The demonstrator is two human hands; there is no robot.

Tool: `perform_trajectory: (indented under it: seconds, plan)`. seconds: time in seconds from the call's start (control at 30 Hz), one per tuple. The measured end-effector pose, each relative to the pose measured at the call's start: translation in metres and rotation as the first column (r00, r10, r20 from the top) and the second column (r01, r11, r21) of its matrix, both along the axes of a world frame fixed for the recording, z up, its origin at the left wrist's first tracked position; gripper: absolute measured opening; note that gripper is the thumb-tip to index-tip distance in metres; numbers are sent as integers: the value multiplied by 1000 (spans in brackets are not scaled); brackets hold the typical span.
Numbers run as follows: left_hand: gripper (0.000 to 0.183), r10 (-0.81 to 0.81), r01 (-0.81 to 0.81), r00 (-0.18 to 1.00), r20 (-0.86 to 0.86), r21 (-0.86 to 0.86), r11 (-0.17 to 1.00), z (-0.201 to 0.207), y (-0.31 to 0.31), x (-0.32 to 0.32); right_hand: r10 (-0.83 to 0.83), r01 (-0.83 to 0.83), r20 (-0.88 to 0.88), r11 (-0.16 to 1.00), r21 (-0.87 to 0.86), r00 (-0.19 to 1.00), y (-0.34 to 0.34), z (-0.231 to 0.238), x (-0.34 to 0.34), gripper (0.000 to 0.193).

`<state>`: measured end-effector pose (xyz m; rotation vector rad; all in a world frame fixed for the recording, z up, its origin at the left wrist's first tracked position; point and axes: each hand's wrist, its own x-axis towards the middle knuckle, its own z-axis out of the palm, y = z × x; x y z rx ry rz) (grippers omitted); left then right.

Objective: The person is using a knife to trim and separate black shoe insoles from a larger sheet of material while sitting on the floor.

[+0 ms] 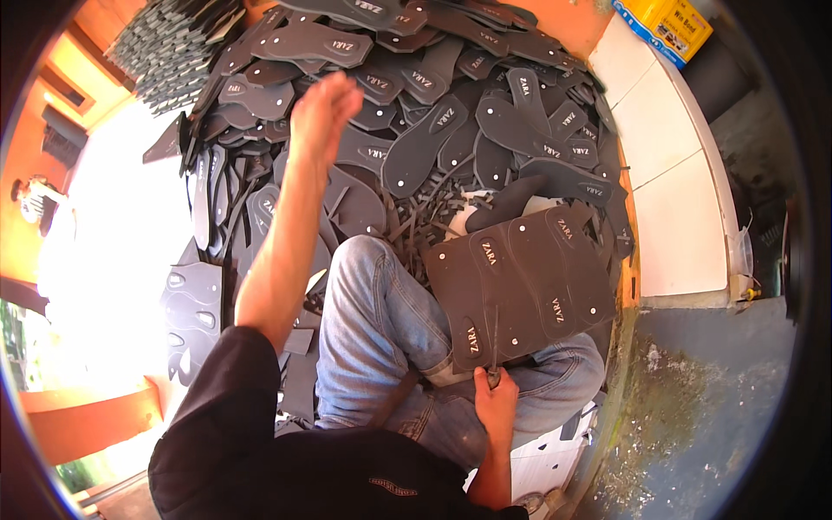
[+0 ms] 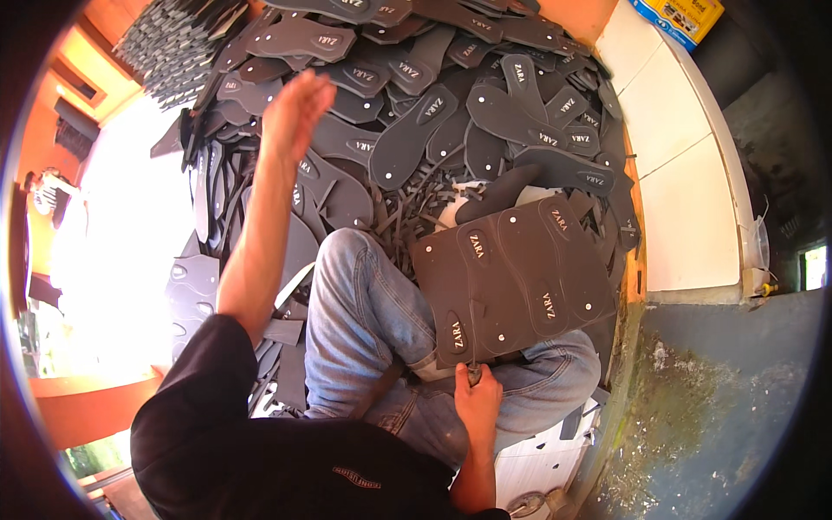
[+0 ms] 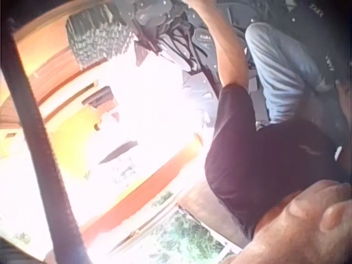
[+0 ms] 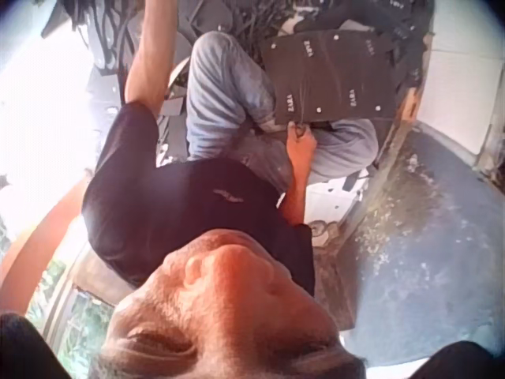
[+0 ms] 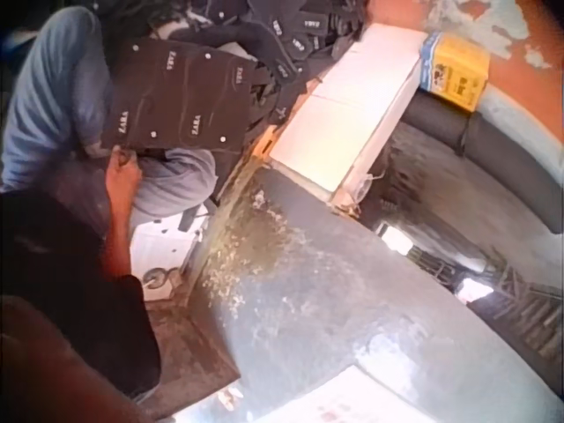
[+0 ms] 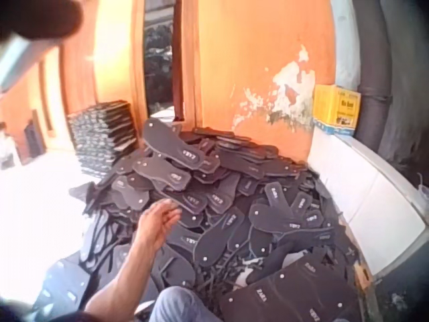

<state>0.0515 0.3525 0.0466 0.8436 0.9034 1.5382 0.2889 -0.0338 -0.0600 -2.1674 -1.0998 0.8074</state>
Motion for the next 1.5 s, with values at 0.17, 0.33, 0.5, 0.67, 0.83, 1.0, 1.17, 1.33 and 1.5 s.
perform_trajectory:
  seconds: [0.17,0.33,0.5,0.67,0.83,1.0,1.17,1.33,1.5]
  plan:
    - [23,-431,447,890,148,-476,757,-182,-167,31,-36,44,-99,996,75,994,0,7,-2,34]
    - [30,-387,464,871,302,-763,449,-158,-303,107,-228,255,-219,961,104,949,-13,8,11,32]
    - [34,-370,492,856,361,-789,369,-156,-302,133,-245,275,-234,956,106,941,-17,9,11,32]
    - [33,-348,568,823,450,-632,527,-123,-275,149,-438,564,-466,808,171,769,-30,1,7,29]
    - [32,-201,815,436,877,-291,501,-115,-254,99,-442,735,-645,612,292,624,-26,23,15,29]
    - [37,-191,646,717,671,-535,545,-106,-272,93,-433,608,-536,768,202,725,-33,23,11,31]
    - [36,-432,534,841,326,-632,562,-107,-285,102,-282,295,-432,955,-38,857,-61,30,-2,33]
    - [32,-385,482,869,312,-709,514,-114,-299,101,-177,95,-360,968,-234,916,-87,38,-6,38]
    - [30,-326,415,906,272,-729,545,-110,-310,100,-137,8,-351,938,-346,926,-88,40,-6,40]
